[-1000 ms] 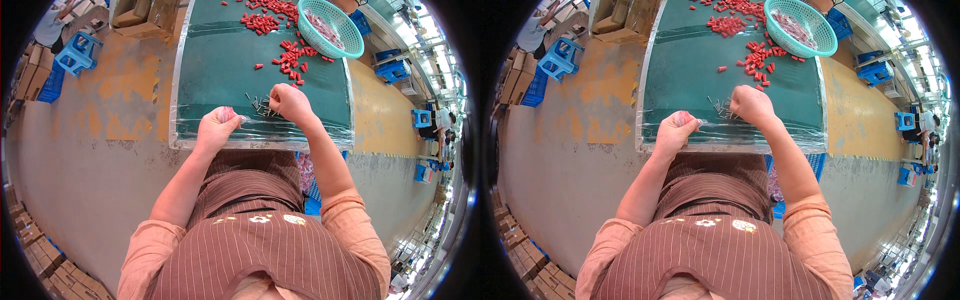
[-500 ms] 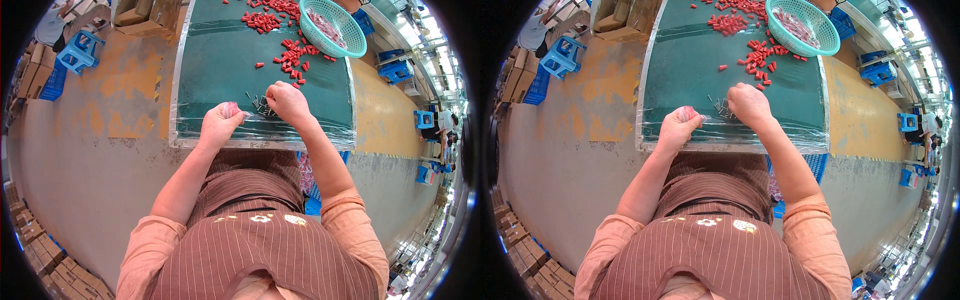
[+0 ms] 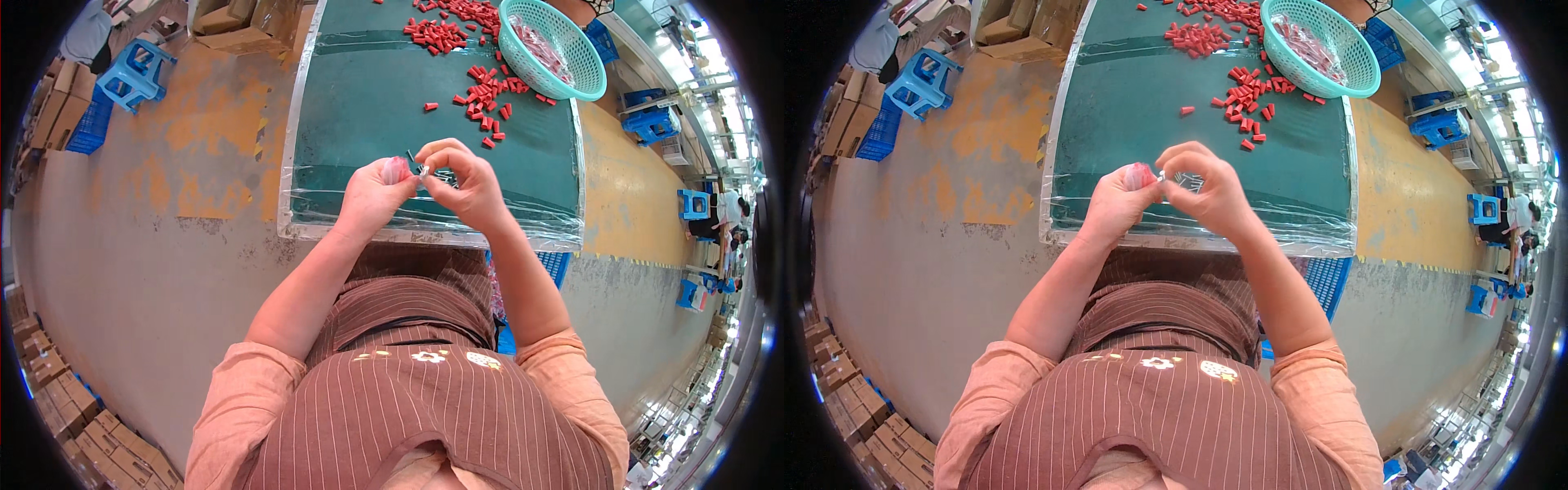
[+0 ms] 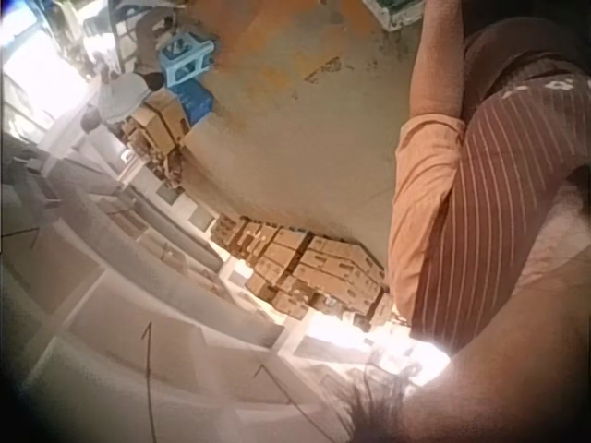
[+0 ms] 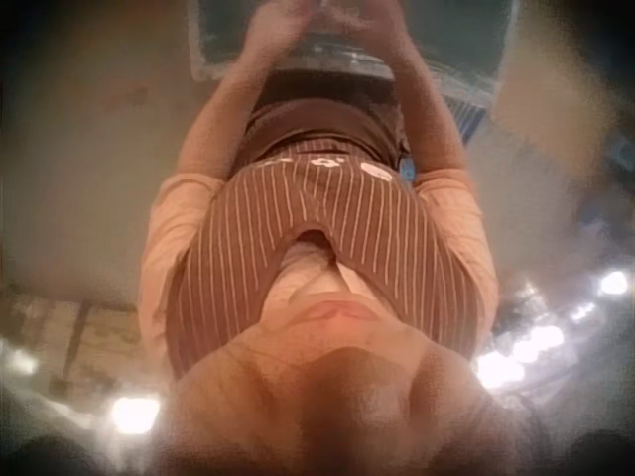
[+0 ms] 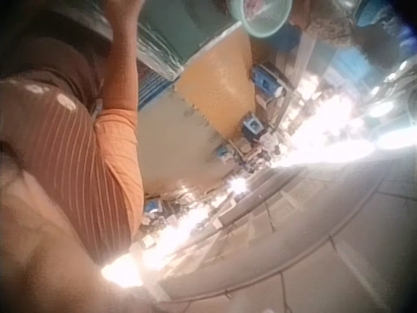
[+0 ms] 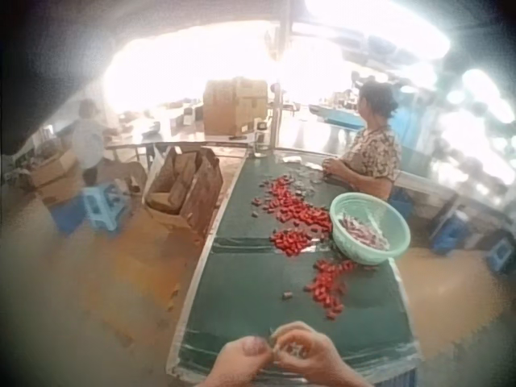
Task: The person packs screws and plastic anchors into small plastic bags by hand, retrieves a plastic bag from the floor, and gathers more screws and plastic anchors on the workbench.
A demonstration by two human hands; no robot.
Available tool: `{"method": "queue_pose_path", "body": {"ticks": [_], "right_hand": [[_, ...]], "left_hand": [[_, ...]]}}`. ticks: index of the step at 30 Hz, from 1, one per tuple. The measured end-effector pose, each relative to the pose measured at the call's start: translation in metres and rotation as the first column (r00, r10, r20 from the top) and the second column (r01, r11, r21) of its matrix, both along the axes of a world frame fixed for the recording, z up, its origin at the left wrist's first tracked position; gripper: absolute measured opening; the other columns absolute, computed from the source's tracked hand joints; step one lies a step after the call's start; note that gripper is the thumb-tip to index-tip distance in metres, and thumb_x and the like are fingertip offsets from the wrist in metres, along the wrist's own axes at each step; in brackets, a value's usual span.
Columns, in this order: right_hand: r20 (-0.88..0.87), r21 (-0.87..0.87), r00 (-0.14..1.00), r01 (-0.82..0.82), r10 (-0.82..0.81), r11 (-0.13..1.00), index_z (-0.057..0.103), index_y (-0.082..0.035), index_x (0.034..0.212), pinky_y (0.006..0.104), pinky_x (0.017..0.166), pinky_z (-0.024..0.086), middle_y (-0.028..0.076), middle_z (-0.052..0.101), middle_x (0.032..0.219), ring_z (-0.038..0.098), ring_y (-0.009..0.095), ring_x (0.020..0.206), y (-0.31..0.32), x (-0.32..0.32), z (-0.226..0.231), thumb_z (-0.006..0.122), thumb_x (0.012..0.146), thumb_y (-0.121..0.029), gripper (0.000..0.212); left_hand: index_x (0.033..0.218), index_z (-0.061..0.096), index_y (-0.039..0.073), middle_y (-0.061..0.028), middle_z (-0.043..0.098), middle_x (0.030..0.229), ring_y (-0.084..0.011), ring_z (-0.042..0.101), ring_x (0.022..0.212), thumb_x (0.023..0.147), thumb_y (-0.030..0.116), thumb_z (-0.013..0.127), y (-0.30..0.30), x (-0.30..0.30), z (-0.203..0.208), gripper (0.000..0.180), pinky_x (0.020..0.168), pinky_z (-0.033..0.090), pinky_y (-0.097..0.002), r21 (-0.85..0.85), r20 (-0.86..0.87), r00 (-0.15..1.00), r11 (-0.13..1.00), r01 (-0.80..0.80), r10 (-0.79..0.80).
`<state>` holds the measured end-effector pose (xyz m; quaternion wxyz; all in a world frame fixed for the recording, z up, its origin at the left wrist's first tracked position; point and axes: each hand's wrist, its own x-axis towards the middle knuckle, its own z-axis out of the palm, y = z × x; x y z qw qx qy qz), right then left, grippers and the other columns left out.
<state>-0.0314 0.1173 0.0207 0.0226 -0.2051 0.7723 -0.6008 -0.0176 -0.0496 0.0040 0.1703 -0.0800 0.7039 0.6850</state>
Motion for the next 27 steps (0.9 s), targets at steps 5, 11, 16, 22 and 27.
{"method": "queue_pose_path", "body": {"ticks": [5,11,16,22,27], "right_hand": [[-0.079,0.09,0.994,0.089,-0.082,0.992,0.06,-0.002,0.081,0.0312,0.085,0.044,0.01,0.062,0.1,0.057,0.022,0.097,0.002,0.005,-0.008,0.068,0.07,-0.002,0.013],[-0.127,0.14,0.991,0.061,-0.043,0.988,0.061,-0.003,0.082,0.033,0.088,0.043,0.011,0.06,0.105,0.055,0.024,0.103,0.01,0.006,-0.005,0.067,0.071,-0.002,0.013],[0.016,-0.014,0.999,0.033,-0.033,0.999,0.06,-0.003,0.09,0.0317,0.089,0.043,0.011,0.057,0.112,0.054,0.021,0.105,0.021,0.008,-0.006,0.066,0.07,-0.001,0.02],[0.258,0.035,0.965,0.038,-0.046,0.999,0.06,0.0,0.094,0.0268,0.078,0.047,0.006,0.063,0.093,0.059,0.013,0.087,0.03,0.018,-0.02,0.064,0.079,-0.002,0.016],[0.385,-0.125,0.923,0.078,-0.024,0.989,0.061,0.001,0.095,0.0247,0.071,0.048,0.004,0.063,0.083,0.059,0.011,0.077,0.046,0.006,-0.024,0.063,0.082,-0.003,0.014]], "left_hand": [[0.082,0.06,0.008,0.0044,0.057,0.071,-0.0025,0.044,0.055,0.083,0.016,0.068,0.006,0.002,0.018,0.011,0.045,0.033,-0.0191,0.193,0.054,0.999,0.981,-0.005,-0.006],[0.082,0.06,0.007,0.0024,0.059,0.073,-0.0028,0.044,0.055,0.084,0.015,0.066,0.005,0.003,0.013,0.01,0.045,0.033,-0.0191,0.18,0.089,0.996,0.984,0.01,-0.027],[0.082,0.06,0.007,0.0017,0.06,0.073,-0.0028,0.043,0.053,0.084,0.014,0.066,0.006,0.005,0.01,0.01,0.045,0.033,-0.0193,0.064,-0.024,0.999,0.998,0.028,-0.027],[0.082,0.058,0.006,-0.0007,0.059,0.072,-0.0022,0.04,0.05,0.084,0.012,0.066,0.008,0.006,0.019,0.01,0.042,0.031,-0.0195,0.132,0.009,1.0,0.991,0.02,-0.022],[0.083,0.057,0.005,-0.0025,0.057,0.071,-0.0022,0.038,0.047,0.083,0.009,0.065,-0.004,-0.001,0.012,0.01,0.04,0.027,-0.0188,0.259,0.145,0.989,0.964,-0.065,0.028]]}}
